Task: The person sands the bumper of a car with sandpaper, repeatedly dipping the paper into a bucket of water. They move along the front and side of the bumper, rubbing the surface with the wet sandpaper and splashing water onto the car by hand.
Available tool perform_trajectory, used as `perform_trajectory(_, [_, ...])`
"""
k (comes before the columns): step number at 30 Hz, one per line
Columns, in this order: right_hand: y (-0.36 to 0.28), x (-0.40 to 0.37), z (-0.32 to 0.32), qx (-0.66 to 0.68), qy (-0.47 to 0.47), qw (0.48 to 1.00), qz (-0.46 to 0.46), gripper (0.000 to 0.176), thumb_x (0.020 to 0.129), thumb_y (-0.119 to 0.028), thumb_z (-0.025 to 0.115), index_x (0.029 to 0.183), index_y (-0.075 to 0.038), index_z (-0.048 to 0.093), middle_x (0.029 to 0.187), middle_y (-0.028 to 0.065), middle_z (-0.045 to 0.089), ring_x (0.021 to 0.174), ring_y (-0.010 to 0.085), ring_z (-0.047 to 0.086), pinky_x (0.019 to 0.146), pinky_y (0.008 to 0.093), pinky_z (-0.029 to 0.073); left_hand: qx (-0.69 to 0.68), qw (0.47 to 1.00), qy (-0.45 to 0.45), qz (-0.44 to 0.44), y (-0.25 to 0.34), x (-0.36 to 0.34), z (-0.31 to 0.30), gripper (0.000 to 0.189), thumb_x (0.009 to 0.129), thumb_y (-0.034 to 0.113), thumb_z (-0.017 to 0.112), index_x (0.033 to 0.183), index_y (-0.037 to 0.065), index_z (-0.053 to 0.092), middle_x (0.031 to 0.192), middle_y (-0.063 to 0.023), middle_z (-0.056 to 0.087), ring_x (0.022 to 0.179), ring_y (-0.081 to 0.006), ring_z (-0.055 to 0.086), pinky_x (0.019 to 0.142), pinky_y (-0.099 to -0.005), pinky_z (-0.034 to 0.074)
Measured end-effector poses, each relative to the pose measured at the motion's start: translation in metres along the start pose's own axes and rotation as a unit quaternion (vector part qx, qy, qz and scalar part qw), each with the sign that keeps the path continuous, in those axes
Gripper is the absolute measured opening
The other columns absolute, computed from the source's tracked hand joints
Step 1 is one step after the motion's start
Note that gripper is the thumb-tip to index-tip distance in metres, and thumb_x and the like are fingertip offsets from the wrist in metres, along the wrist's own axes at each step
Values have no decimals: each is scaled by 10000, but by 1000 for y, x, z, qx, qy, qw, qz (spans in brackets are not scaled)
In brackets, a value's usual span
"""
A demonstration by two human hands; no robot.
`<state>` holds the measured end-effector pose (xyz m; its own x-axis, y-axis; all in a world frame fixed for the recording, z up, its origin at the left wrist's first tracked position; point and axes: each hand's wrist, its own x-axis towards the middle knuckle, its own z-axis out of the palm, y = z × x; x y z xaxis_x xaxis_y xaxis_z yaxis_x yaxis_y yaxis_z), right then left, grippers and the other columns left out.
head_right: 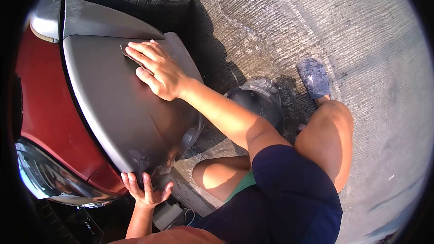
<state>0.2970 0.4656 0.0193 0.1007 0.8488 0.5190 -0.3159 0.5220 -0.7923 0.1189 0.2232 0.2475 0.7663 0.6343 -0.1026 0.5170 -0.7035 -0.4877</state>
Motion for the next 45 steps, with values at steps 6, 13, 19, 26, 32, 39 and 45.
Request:
perform_trajectory(6, [55, -104, 0, -66, 9, 980, 187, 614, 1143, -394, 302, 1653, -53, 308, 1733, 156, 259, 1627, 362, 130, 1316, 524, 84, 1, 1000, -10, -5, 1, 2, -2, 873, 926, 616, 676, 1503, -19, 515, 1576, -307, 391, 1518, -515, 317, 1194, -668, 331])
perform_trajectory(13, [94, -46, -4, -173, -49, 960, 214, 650, 1140, -451, 228, 1654, -60, 309, 1751, 115, 225, 1622, 398, 118, 1309, 560, 77, 25, 1000, -13, 5, 6, 10, -5, 814, 978, 553, 649, 1505, -46, 485, 1529, -221, 426, 1525, -488, 290, 1163, -712, 345])
perform_trajectory(19, [103, -8, -11, -202, -76, 947, 239, 677, 1141, -458, 193, 1654, -24, 267, 1756, 150, 179, 1624, 386, 108, 1322, 521, 74, 35, 999, -25, -5, 5, -4, -1, 881, 911, 612, 704, 1552, 49, 481, 1615, -316, 319, 1514, -505, 309, 1176, -691, 331])
perform_trajectory(26, [101, -80, 4, -78, -25, 974, 213, 725, 1144, -460, 275, 1676, 7, 118, 1765, 199, 63, 1635, 347, 87, 1327, 445, 91, 25, 1000, -18, -5, 4, 3, -2, 896, 928, 612, 688, 1551, 8, 466, 1642, -335, 283, 1534, -535, 263, 1201, -699, 285])
perform_trajectory(32, [99, -111, -3, 27, -5, 977, 210, 737, 1144, -498, 239, 1688, -31, 70, 1768, 196, 19, 1642, 315, 26, 1328, 445, 65, 37, 999, -22, -7, 4, -8, 0, 896, 917, 622, 694, 1546, 22, 480, 1629, -338, 297, 1519, -557, 274, 1179, -692, 325])
perform_trajectory(39, [122, -47, -14, 56, -24, 967, 247, 795, 1131, -556, 241, 1678, -1, 84, 1767, 195, 42, 1640, 304, 47, 1326, 388, 93, 37, 999, -20, 7, 3, 1, 0, 920, 899, 630, 708, 1540, 8, 487, 1655, -336, 260, 1528, -549, 271, 1203, -679, 308])
perform_trajectory(45, [118, -68, -9, 1, -35, 975, 221, 713, 1152, -442, 269, 1691, -40, 31, 1768, 195, 14, 1639, 345, 31, 1325, 456, 59, 24, 1000, -12, -9, 3, 1, -2, 898, 897, 600, 727, 1548, 27, 493, 1678, -303, 270, 1537, -533, 278, 1204, -668, 311])
